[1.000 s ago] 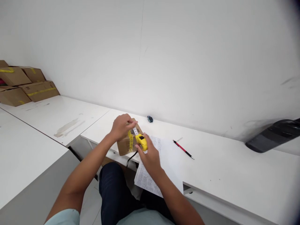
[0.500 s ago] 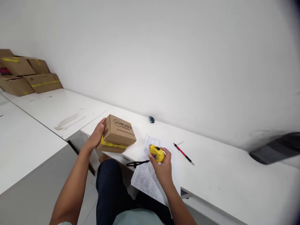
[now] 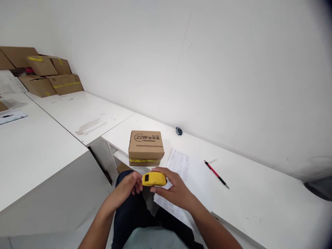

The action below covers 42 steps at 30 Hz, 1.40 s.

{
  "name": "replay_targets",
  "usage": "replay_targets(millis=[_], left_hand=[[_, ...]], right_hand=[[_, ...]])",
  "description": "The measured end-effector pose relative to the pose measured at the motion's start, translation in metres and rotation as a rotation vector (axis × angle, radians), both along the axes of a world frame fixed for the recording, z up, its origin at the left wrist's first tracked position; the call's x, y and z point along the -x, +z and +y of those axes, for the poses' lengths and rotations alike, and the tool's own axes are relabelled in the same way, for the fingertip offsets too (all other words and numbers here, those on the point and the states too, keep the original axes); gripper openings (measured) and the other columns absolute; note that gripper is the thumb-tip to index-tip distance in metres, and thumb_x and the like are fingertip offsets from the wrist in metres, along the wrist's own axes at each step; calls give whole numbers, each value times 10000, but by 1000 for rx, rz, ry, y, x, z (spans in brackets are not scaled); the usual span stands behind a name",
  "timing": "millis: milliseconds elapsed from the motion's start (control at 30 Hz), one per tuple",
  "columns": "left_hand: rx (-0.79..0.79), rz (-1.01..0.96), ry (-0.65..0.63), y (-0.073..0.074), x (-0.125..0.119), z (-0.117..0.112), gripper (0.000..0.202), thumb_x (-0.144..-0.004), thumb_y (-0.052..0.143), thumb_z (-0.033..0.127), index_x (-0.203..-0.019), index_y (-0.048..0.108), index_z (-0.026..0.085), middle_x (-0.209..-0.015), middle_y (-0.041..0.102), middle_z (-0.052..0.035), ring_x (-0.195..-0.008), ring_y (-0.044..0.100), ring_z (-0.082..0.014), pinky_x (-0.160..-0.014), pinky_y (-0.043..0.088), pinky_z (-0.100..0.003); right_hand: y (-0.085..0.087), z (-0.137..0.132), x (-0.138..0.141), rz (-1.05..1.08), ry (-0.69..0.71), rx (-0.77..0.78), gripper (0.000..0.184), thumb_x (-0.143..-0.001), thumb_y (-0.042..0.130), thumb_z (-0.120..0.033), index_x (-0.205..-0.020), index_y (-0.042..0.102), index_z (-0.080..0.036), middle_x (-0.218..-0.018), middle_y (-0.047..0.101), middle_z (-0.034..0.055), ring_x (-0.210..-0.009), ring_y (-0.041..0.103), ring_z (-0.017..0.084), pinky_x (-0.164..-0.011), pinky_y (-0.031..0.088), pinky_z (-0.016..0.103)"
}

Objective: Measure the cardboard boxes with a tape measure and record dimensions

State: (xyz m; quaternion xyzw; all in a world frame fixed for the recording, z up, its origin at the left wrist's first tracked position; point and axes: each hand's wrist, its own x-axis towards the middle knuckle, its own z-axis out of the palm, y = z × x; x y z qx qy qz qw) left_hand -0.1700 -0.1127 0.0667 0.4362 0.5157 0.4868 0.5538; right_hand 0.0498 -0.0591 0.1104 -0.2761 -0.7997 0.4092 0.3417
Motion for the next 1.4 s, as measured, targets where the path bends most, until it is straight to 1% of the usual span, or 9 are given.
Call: replay_targets(millis=[67,200,367,467,533,767,967,1200,1400], left_hand=[[30,-175,-106,-6,-22,-18,617,-713,548,791,-769,610,179,-564,515,10,-496,448,-109,-511,379,-246],[19,-206,16,-9,-24,-23,514,-673,700,671,-635,532,186,-477,399,54,-450,340,-78,-464,282,-221],[-50,-203,343,26,84,2,447,-660,744,542,-599,454,208,-492,347,70,-462,350,-89,-504,402,-237],[-68,-112,541,48,151,28,428,-669,742,488,-610,419,214,-504,326,77,-456,329,-85,-493,412,-230],[-60,31,621,56,168,47,443,-662,752,479,-597,405,213,-497,310,82,-453,306,-81,-465,369,-213],[29,390,289,51,83,100,483,-676,708,613,-858,545,196,-792,613,-8,-700,587,-147,-594,454,-238],[33,340,301,44,38,113,685,-756,686,560,-1274,392,221,-1230,563,-136,-998,646,-209,-728,518,-279],[-61,364,288,51,46,117,604,-642,736,619,-1023,593,173,-982,678,-73,-837,655,-200,-695,494,-297],[-297,407,540,83,52,86,389,-710,667,584,-723,579,205,-688,615,-10,-734,574,-192,-685,452,-302]], right_hand=[[2,0,8,-74,124,-38,502,-778,730,-359,-1253,579,-296,-1165,680,41,-1017,648,223,-865,524,362],[4,7,-8,-172,172,-4,438,-785,729,-403,-1195,614,-304,-1109,690,37,-957,650,230,-851,532,388],[6,61,-95,134,-251,160,516,-708,799,-436,-1149,609,-248,-1053,681,86,-914,654,253,-775,554,413],[3,103,-142,200,-318,254,503,-652,836,-450,-1063,641,-234,-1023,694,89,-918,655,256,-792,543,426],[0,123,-156,184,-331,258,522,-646,836,-460,-1074,656,-223,-1046,696,100,-943,649,260,-813,533,431],[-4,137,-97,38,-269,60,533,-764,712,-489,-1212,610,-218,-1148,671,71,-996,608,238,-863,500,415],[1,130,-43,30,-174,15,503,-794,659,-482,-1232,597,-244,-1122,667,39,-871,603,186,-758,512,337],[-4,126,-44,16,-222,8,489,-797,661,-488,-1209,586,-235,-1041,665,22,-747,554,158,-698,498,326],[4,80,-56,51,-313,-84,364,-803,674,-406,-1124,621,-245,-1071,678,52,-910,623,220,-790,531,383]])
